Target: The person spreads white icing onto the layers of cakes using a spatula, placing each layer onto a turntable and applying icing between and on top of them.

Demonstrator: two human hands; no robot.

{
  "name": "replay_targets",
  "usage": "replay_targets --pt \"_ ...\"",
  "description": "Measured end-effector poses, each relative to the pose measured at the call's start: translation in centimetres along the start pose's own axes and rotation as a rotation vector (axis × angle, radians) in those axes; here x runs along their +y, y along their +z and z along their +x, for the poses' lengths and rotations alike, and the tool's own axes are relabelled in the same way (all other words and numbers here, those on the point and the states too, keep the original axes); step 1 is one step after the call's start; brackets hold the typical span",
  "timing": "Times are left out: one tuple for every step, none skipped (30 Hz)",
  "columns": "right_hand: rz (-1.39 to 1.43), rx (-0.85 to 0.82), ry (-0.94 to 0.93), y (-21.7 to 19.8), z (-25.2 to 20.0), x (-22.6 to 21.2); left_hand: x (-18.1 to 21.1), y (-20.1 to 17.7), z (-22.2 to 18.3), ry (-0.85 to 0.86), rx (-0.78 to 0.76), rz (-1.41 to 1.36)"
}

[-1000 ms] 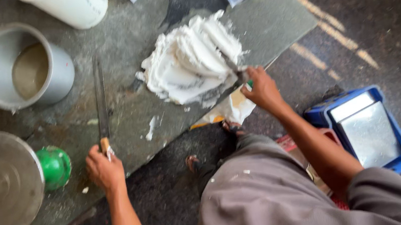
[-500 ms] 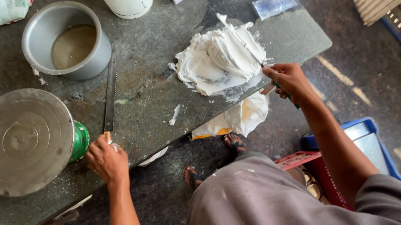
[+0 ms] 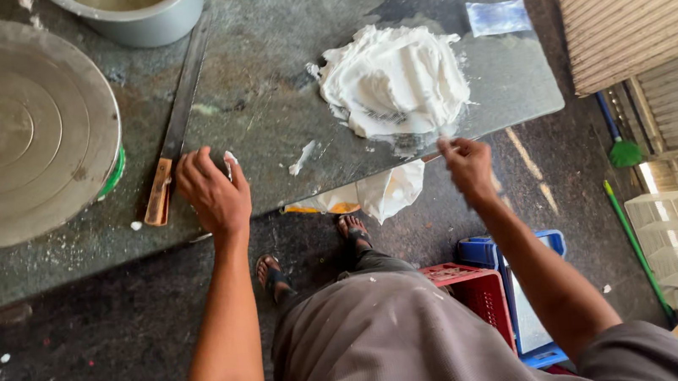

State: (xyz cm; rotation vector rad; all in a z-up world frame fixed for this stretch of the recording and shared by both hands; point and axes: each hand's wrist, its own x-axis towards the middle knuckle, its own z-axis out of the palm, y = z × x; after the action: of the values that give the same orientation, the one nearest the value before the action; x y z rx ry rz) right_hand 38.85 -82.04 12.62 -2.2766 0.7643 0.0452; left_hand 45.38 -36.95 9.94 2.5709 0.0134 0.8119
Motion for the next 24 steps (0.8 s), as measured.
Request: replay_targets --pt "-0.082 0.053 -0.232 1.0 -1.9 0.2 0.0 -0.2 0.0 0.006 -0.002 0.002" --pt "-0.165 0.105 -0.464 1.3 -2.9 0.2 0.2 -0.5 -0.3 -0.024 -0.016 0.004" --pt "-0.157 0.114 -0.457 0.3 -3.0 0.2 0.4 -0.5 -0.2 -0.047 -0.029 0.001" --pt "-0.354 0.140 -0.525 -1.3 -3.1 0.5 0.5 -0.4 0.2 -0.033 -0.030 -0.001" --pt "-0.555 0.159 -0.583 -2.6 -3.4 1.0 0.4 -0.5 0.3 -0.036 -0.038 0.003" --pt "-0.550 0.163 -0.570 -3.0 -3.0 1.2 0.5 -0.5 0.2 -0.039 -0.047 0.008" --pt "-0.435 0.147 -0.423 -3.0 -1.6 1.1 0.6 -0.5 0.3 -0.025 -0.050 0.007" --pt "-0.318 0.130 -0.277 -2.8 -0.7 1.2 0.7 -0.6 0.3 -0.029 -0.042 0.013" --pt "-0.309 0.138 -0.263 -1.4 -0.6 1.5 0.9 -0.5 0.3 -0.030 -0.036 0.016" --pt "-0.067 0.093 -0.282 0.8 -0.6 1.3 1.2 -0.5 0.1 -0.013 -0.041 0.013" --pt "0.182 0.049 -0.299 2.1 -0.7 1.1 1.1 -0.7 0.1 -0.022 -0.039 0.010" --pt "0.198 0.060 -0.287 1.7 -1.1 1.3 1.1 -0.7 0.3 -0.031 -0.037 0.008" --pt "-0.065 0.091 -0.535 0.4 -2.0 1.9 1.0 -0.6 0.4 -0.012 -0.046 0.011" --pt "-0.335 0.120 -0.776 -0.8 -2.7 2.2 0.9 -0.4 0.6 -0.020 -0.055 0.029" --pt "-0.328 0.121 -0.763 -1.9 -2.7 2.2 1.0 -0.2 0.5 -0.035 -0.063 0.047" --pt "-0.382 0.156 -0.623 -3.0 -2.1 2.0 1.0 -0.3 0.1 -0.024 -0.072 0.049" --pt "-0.430 0.197 -0.488 -3.7 -1.0 1.5 0.9 -0.4 0.0 -0.025 -0.093 0.086" --pt "-0.418 0.203 -0.482 -3.1 0.1 0.6 1.0 -0.2 0.3 -0.026 -0.113 0.123" --pt "-0.177 0.123 -0.418 -1.8 0.5 -0.2 1.1 -0.1 0.0 -0.025 -0.124 0.135" --pt "0.064 0.045 -0.348 -1.0 0.4 -0.5 1.2 0.0 -0.3 -0.054 -0.130 0.135" --pt "0.076 0.043 -0.349 -1.3 0.0 -0.3 1.1 0.3 0.3 -0.075 -0.122 0.133" --pt "-0.086 0.013 -0.479 -2.2 -1.1 0.5 0.9 -0.1 0.5 -0.069 -0.117 0.142" --pt "-0.260 -0.015 -0.610 -3.4 -1.2 1.1 1.2 -0.3 0.3 -0.047 -0.110 0.134" --pt "-0.258 -0.013 -0.615 -5.1 0.2 1.6 1.4 -0.2 0.4 -0.025 -0.103 0.127"
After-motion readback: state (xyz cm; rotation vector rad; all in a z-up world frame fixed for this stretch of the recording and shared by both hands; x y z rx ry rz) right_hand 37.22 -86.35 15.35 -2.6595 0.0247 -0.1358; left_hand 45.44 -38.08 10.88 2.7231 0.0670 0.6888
